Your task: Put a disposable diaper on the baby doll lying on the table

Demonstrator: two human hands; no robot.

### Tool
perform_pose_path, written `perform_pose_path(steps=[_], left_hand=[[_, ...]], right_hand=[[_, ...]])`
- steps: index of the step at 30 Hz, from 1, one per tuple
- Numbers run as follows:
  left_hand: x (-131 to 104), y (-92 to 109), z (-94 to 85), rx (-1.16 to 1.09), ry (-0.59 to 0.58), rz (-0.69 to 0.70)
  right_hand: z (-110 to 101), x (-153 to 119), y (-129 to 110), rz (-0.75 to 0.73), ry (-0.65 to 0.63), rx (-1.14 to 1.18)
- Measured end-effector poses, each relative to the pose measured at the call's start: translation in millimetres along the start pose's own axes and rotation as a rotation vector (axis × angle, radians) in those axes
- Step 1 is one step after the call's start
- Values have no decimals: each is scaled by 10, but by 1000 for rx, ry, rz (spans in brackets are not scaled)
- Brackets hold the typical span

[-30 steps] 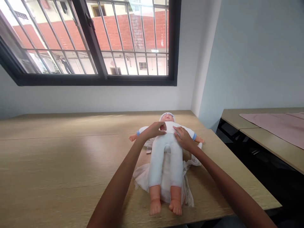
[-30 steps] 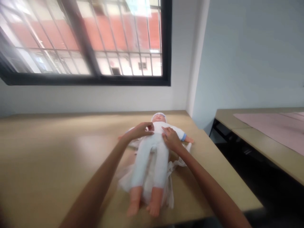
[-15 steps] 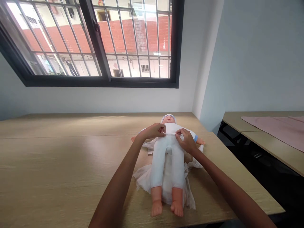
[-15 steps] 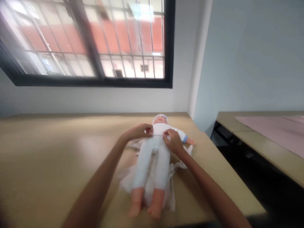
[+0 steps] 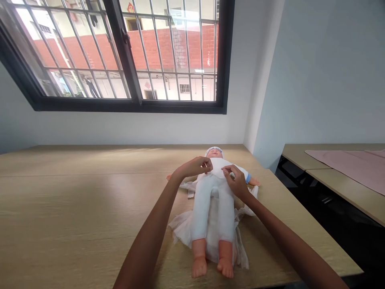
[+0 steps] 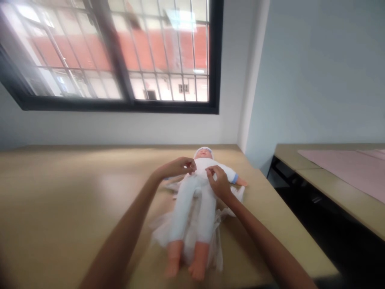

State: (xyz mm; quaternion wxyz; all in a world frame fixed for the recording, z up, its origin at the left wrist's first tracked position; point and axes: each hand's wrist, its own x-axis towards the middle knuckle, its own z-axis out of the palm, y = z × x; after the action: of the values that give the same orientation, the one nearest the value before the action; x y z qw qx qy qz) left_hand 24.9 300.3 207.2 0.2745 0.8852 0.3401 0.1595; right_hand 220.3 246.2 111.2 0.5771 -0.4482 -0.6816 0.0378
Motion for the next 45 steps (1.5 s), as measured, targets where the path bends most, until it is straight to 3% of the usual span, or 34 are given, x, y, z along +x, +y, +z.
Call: perform_pose_path(steps=[8,17,20,23,26,31,36,40,42,45], left_hand=[[24,-41,29,141,0,-75],[39,47,95,188,-98,-85],[42,-57,63,94,-61,-142],[59,-225,35,53,-38,-303],[91,-368,44,118,-119,-469],[142,-507,108,-12,-195,-404],[132,-553,102,-68,-205,-340],[84,-486,40,34,-201,-329],[64,-437,1,122,-136,-329],[50,-352,-29,207,21,-299]], right_hand=[[-3,38,203,150,36,120],[39,1,108,157,-169,101],[6,19,74,195,-236,178],[-17,46,115,293,-124,261],[-17,53,234,387,-26,197],[7,12,406,480,-212,56],[15,10,441,420,-289,9],[-2,29,370,348,-179,-10],[-11,30,287,256,-155,-13],[-7,7,113,124,-369,-45]])
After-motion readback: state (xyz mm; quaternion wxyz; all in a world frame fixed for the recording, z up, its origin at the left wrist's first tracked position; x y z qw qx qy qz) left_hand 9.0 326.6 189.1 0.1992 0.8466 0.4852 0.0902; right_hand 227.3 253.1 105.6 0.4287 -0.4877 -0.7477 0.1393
